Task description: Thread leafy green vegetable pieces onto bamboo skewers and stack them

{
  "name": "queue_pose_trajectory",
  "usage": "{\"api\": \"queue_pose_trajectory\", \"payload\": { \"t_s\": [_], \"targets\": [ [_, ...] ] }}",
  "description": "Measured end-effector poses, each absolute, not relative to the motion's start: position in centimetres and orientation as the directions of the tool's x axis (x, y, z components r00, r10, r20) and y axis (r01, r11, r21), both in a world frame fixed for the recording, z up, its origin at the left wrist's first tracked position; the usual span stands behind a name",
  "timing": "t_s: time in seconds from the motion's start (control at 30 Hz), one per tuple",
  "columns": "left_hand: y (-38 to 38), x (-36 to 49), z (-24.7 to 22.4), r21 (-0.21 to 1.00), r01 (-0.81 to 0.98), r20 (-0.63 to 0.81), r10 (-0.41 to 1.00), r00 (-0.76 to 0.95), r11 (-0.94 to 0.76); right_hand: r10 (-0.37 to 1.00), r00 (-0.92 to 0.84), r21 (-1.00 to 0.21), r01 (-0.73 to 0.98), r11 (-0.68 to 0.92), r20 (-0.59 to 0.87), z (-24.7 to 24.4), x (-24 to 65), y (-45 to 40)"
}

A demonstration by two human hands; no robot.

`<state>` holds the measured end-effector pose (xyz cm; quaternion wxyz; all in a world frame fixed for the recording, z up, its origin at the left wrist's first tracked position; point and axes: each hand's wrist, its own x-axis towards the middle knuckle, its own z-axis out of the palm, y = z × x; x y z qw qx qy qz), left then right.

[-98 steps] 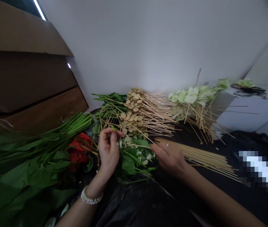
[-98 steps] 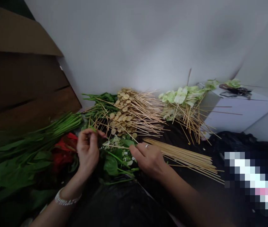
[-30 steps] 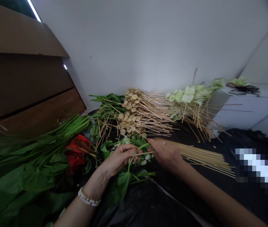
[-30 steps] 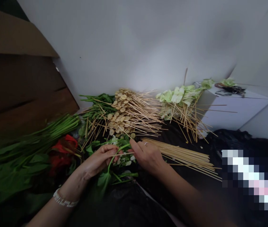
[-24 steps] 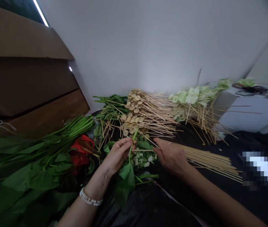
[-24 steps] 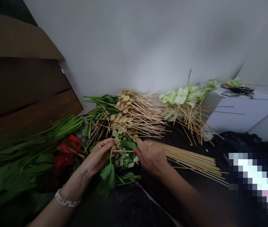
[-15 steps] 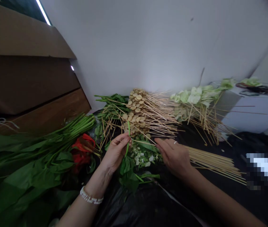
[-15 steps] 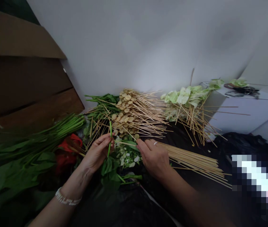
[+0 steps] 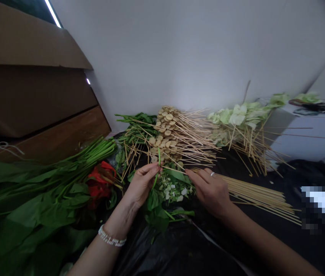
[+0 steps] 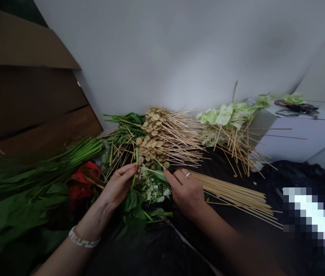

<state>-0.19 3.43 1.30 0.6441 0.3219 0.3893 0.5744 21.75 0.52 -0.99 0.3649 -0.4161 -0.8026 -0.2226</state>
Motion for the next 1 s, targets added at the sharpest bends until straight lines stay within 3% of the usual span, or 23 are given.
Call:
{"api": "queue_pose_trajectory", "payload": {
  "t_s": [1.0],
  "targets": [
    [3.5, -0.4, 0.8, 0.927, -0.347, -0.135, 0.990, 0.044, 0.142, 0.517, -0.430, 0.092, 0.826, 0.556, 0.740, -2.1, 21.5, 0.3]
  ]
}}
